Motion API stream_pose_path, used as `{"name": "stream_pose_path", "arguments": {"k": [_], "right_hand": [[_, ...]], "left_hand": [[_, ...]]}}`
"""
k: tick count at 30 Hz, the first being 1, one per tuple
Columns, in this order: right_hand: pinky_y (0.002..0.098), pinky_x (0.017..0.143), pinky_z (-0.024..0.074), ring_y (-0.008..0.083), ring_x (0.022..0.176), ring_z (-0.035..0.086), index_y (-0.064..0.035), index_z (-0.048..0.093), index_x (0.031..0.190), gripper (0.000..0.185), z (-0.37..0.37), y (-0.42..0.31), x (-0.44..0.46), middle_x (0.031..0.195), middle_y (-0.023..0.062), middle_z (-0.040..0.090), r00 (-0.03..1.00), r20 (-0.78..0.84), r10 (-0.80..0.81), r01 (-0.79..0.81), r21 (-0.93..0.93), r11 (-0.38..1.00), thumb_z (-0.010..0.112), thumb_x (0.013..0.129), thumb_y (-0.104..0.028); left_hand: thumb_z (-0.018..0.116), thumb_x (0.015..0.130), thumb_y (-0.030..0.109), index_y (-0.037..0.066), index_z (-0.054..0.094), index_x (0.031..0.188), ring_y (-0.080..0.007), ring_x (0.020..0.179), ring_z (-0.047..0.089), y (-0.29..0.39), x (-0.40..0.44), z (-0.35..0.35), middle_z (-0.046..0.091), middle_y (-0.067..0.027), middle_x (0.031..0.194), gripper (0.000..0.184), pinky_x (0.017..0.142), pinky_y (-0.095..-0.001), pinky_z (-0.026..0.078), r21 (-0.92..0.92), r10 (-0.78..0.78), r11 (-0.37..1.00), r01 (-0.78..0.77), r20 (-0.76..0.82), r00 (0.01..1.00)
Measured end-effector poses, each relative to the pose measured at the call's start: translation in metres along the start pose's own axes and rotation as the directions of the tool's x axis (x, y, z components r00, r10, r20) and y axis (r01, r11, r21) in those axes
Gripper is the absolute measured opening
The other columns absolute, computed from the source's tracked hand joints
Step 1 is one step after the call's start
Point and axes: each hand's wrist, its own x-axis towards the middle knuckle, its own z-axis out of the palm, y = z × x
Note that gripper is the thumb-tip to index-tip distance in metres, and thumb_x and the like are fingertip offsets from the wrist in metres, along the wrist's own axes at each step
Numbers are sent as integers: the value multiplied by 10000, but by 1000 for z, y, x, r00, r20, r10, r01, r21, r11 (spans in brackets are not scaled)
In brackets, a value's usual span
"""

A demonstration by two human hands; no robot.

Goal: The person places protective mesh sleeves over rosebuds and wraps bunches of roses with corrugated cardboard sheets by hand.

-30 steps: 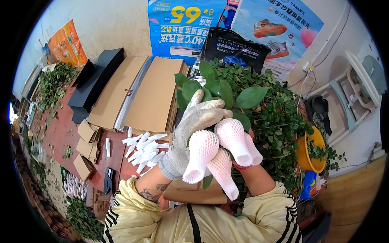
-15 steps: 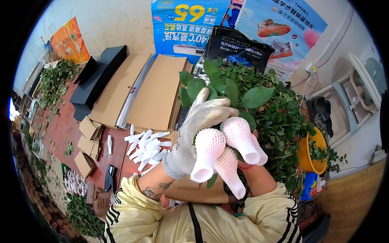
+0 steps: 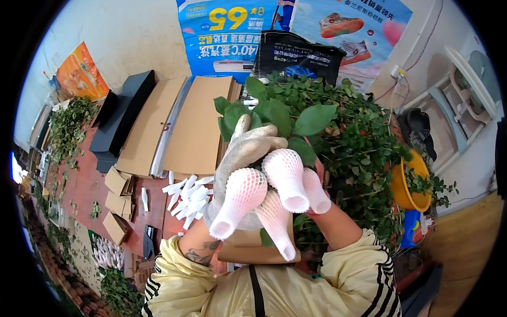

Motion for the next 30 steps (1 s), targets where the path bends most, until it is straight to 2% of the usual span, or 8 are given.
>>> {"name": "stream_pose_path", "arguments": {"k": [5, 7, 10, 12, 14, 19, 25, 30], "right_hand": [[469, 1085, 250, 301, 1218, 446, -43, 312, 1363, 764, -5, 8, -5, 1279, 154, 486, 999, -11, -30, 30, -70, 997, 672, 747, -314], [478, 1091, 238, 308, 1222, 444, -40, 309, 1365, 800, -6, 12, -7, 1277, 158, 490, 998, -33, -58, 56, -65, 996, 706, 723, -304], [469, 1087, 266, 304, 1225, 443, -43, 283, 1380, 740, -2, 4, 1, 1296, 156, 473, 996, -50, -78, 86, 194, 977, 652, 786, -289], [420, 1046, 354, 261, 1224, 443, -55, 299, 1380, 542, 0, -20, 11, 1308, 113, 470, 981, 3, 195, -115, 813, 570, 405, 943, -357], [425, 982, 409, 274, 1139, 511, -53, 418, 1299, 562, 2, -21, 23, 1231, 112, 529, 987, 113, 112, -158, 792, 590, 355, 939, -480], [482, 887, 467, 315, 1009, 577, -67, 480, 1219, 601, -1, -23, 34, 1144, 132, 568, 950, 274, 149, -301, 931, 205, 341, 912, -564], [458, 896, 470, 308, 1019, 570, -66, 462, 1238, 564, -9, -25, 30, 1145, 134, 559, 988, -1, 152, -56, 927, 370, 389, 912, -519], [438, 904, 473, 301, 1028, 565, -65, 446, 1254, 541, -13, 2, 24, 1146, 136, 552, 979, -138, 151, 21, 801, 599, 429, 912, -482]], "left_hand": [[826, 566, 270, 11, 551, 1126, -267, 1099, 544, 12, 8, 16, 604, -131, 1057, 676, 1096, -466, 238, -153, 8, 988, -31, -146, 989], [795, 591, 241, -12, 583, 1057, -233, 1078, 553, 26, 23, 11, 610, -129, 1033, 570, 1099, -442, 237, 194, -37, 980, 44, -36, 999], [824, 599, 313, 3, 501, 1195, -337, 1191, 487, 24, 26, 6, 569, -156, 1174, 745, 1088, -536, 194, 174, 36, 983, -51, 90, 995], [825, 605, 335, 15, 518, 1181, -364, 1191, 484, 28, 36, -1, 559, -171, 1187, 726, 1089, -536, 179, 31, 125, 991, -131, 147, 981], [825, 617, 375, 32, 553, 1119, -374, 1170, 499, 25, 45, -13, 572, -176, 1156, 666, 1056, -510, 268, -22, 161, 987, -160, 190, 968], [659, 817, 430, -3, 526, 1097, -261, 1095, 538, 31, 43, -11, 577, -156, 1114, 533, 984, -423, 379, -246, -96, 965, 96, 14, 995], [577, 893, 391, -14, 408, 1194, -185, 991, 552, 31, 48, 1, 564, -132, 1079, 532, 917, -354, 422, -433, -189, 898, 75, -227, 955], [645, 766, -18, -20, 453, 1194, -137, 907, 554, 28, 54, 10, 567, -79, 961, 469, 835, -279, 457, -74, -91, 994, 77, -204, 975]]}}
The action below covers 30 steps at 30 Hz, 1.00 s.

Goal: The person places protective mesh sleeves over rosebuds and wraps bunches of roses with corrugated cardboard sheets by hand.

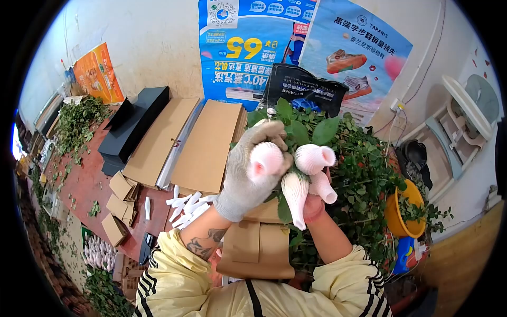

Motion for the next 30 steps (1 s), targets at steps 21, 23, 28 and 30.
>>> {"name": "stream_pose_path", "arguments": {"k": [21, 23, 28, 30], "right_hand": [[389, 912, 452, 245, 1092, 532, -43, 393, 1338, 458, -51, -181, 25, 1248, 120, 522, 652, 20, -758, 545, -707, 451, 393, 953, -291], [384, 906, 454, 245, 1089, 534, -43, 390, 1346, 454, -58, -224, 31, 1252, 119, 524, 632, 65, -772, 544, -746, 383, 393, 954, -273], [374, 893, 458, 243, 1083, 539, -42, 383, 1366, 449, -53, -346, 35, 1263, 119, 530, 645, 324, -692, 587, -790, 178, 394, 956, -226], [364, 877, 468, 241, 1057, 550, -37, 402, 1346, 432, -1, -366, 27, 1229, 116, 546, 659, 251, -709, 624, -710, 328, 382, 961, -233]], "left_hand": [[510, 953, 281, 33, 540, 1149, -165, 851, 574, -107, 58, -149, 601, -53, 986, 318, 778, -287, 497, -264, -333, 939, 219, -545, 770], [500, 955, 290, 61, 553, 1118, -162, 870, 581, -145, 30, -199, 601, -52, 983, 286, 767, -298, 503, -312, -570, 821, 478, -404, 716], [469, 961, 294, 92, 569, 1066, -218, 848, 609, -169, -30, -250, 629, -61, 983, 248, 705, -358, 517, -628, -781, 567, 533, -204, 590], [424, 969, 301, 63, 560, 1094, -240, 902, 622, -182, -50, -278, 631, -95, 1014, 301, 786, -368, 538, -833, -718, 456, 314, -136, 683]]}}
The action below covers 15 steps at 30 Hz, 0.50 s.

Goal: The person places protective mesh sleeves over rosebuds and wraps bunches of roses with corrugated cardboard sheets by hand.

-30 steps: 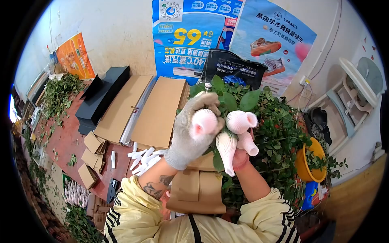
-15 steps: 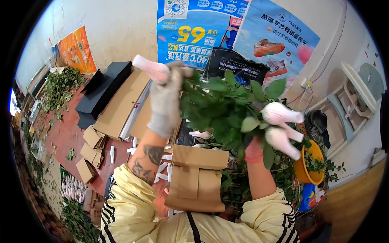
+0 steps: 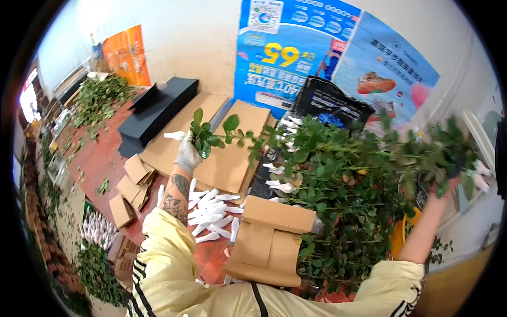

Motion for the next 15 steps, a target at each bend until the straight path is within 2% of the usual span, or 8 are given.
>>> {"name": "stream_pose_path", "arguments": {"k": [1, 2, 4, 5, 8, 11, 13, 15], "right_hand": [[357, 864, 478, 239, 1033, 559, -33, 423, 1321, 420, 22, -30, 7, 1194, 114, 562, 996, -67, 50, -43, 108, 993, 370, 965, -250], [359, 869, 473, 240, 1040, 554, -36, 421, 1322, 422, 21, -39, 15, 1201, 116, 555, 991, -121, 54, -41, 108, 993, 376, 960, -250], [362, 879, 464, 241, 1054, 542, -43, 416, 1323, 427, 7, -35, 22, 1214, 118, 541, 983, -185, 3, -6, -13, 1000, 389, 950, -250], [364, 883, 460, 241, 1061, 536, -46, 414, 1324, 430, 1, -35, 24, 1220, 120, 535, 981, -191, -24, 12, -61, 998, 395, 946, -250], [370, 898, 446, 243, 1083, 519, -57, 407, 1326, 440, -6, -39, 22, 1240, 124, 514, 979, -197, -60, 32, -142, 989, 414, 931, -249], [375, 912, 433, 244, 1104, 501, -67, 399, 1328, 452, -2, -51, 14, 1260, 127, 494, 978, -183, -100, 54, -239, 970, 433, 916, -249], [379, 922, 423, 245, 1118, 489, -74, 395, 1330, 462, 7, -62, 5, 1273, 130, 480, 979, -155, -131, 77, -317, 945, 446, 906, -249], [383, 931, 414, 246, 1133, 478, -80, 390, 1331, 472, 21, -68, -13, 1286, 133, 467, 983, -100, -155, 102, -404, 909, 459, 896, -249]], "left_hand": [[424, 969, 301, 63, 560, 1094, -240, 902, 622, 6, 1, -17, 631, -95, 1014, 301, 786, -368, 538, 3, 13, 1000, -13, -16, 1000], [423, 967, 301, 57, 562, 1082, -243, 899, 621, 7, 3, -28, 631, -99, 1003, 303, 809, -382, 536, -52, 62, 997, -65, -68, 996], [428, 954, 279, 43, 559, 1034, -250, 875, 624, 12, 0, -35, 631, -108, 967, 281, 838, -423, 536, -125, 83, 988, -94, -91, 992], [420, 951, 244, 46, 551, 1004, -244, 832, 631, 10, -15, 3, 627, -111, 950, 244, 826, -447, 539, -101, 49, 992, -79, -266, 963], [409, 949, 251, 36, 538, 1021, -276, 849, 627, 23, -13, -34, 619, -117, 967, 261, 845, -480, 530, -266, 42, 959, -97, -206, 978], [439, 938, 200, 2, 532, 1010, -261, 855, 630, 27, -21, -36, 611, -108, 964, 231, 833, -383, 555, -82, 169, 978, -194, -243, 955], [443, 940, 181, 12, 542, 1012, -238, 837, 622, 11, -18, -24, 609, -104, 951, 209, 804, -371, 556, -82, 57, 994, -78, -232, 971], [460, 944, 202, 20, 551, 1040, -236, 844, 608, -8, 9, -66, 609, -102, 957, 225, 791, -395, 544, -102, 46, 993, -66, -187, 981]]}}
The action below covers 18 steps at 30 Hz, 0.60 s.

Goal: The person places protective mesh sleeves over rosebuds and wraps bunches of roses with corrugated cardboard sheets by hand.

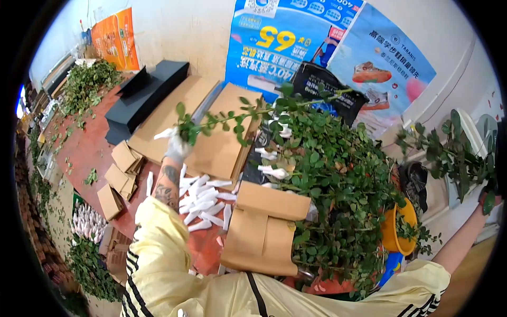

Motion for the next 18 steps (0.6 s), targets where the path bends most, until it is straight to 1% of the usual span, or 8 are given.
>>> {"name": "stream_pose_path", "arguments": {"k": [4, 8, 11, 13, 14, 15, 16, 18], "right_hand": [[390, 951, 396, 248, 1161, 454, -94, 380, 1334, 494, 34, -38, -76, 1312, 138, 440, 967, 246, -69, 124, -215, 969, 484, 876, -248], [397, 970, 378, 250, 1189, 431, -108, 371, 1337, 520, 78, -68, -199, 1339, 143, 412, 670, 730, 132, 183, -335, 924, 509, 856, -248], [403, 984, 365, 251, 1211, 413, -118, 364, 1339, 540, 109, -57, -295, 1358, 147, 392, 221, 898, 381, 408, -440, 800, 528, 841, -248], [413, 925, 379, 271, 1146, 463, -153, 476, 1281, 491, 124, -41, -349, 1326, 144, 440, 44, 847, 530, 912, -252, 325, 477, 796, -230], [386, 898, 390, 260, 1037, 534, -135, 526, 1218, 431, 133, -33, -369, 1255, 162, 491, 21, 855, 518, 970, -142, 195, 436, 800, -194], [364, 880, 408, 270, 965, 566, -112, 538, 1187, 407, 142, -26, -380, 1212, 167, 512, 26, 890, 455, 905, -214, 367, 459, 791, -167], [378, 872, 425, 277, 964, 565, -96, 522, 1192, 440, 159, -23, -388, 1207, 156, 506, -6, 771, 637, 825, -356, 439, 535, 757, -161], [382, 868, 438, 304, 997, 546, -55, 504, 1198, 533, 158, 1, -413, 1170, 180, 500, 5, 727, 687, 769, -441, 462, 621, 691, -172]], "left_hand": [[500, 941, 289, 68, 579, 1089, -219, 844, 603, -52, -11, 21, 627, -79, 1010, 277, 720, -350, 533, 216, -377, 914, 343, 142, 915], [549, 915, 285, 130, 567, 1072, -167, 811, 593, -56, -22, -2, 619, -43, 970, 221, 770, -316, 508, 509, -335, 737, 445, -296, 895], [564, 905, 233, 100, 553, 1140, -104, 869, 546, -51, -71, 24, 594, -7, 1029, 270, 747, -273, 463, 828, 45, 547, 123, -176, 983], [569, 894, 185, 69, 559, 1164, -74, 896, 545, -48, -101, 35, 601, 13, 1012, 294, 721, -246, 452, 881, 224, 449, -150, 52, 973], [569, 894, 185, 69, 559, 1164, -74, 896, 545, -47, -123, 43, 601, 13, 1012, 294, 721, -246, 452, 880, 217, 454, -138, 41, 975], [572, 889, 187, 54, 576, 1146, -76, 874, 555, -46, -147, 50, 611, 8, 981, 290, 723, -241, 456, 858, 217, 445, -259, 177, 960], [576, 883, 189, 38, 593, 1128, -78, 853, 564, -46, -170, 57, 621, 4, 950, 288, 726, -237, 460, 820, 213, 434, -373, 309, 927], [604, 843, 176, 45, 638, 1060, -121, 799, 593, -44, -213, 69, 645, -35, 896, 256, 723, -265, 478, 838, 72, 160, -522, 518, 853]]}}
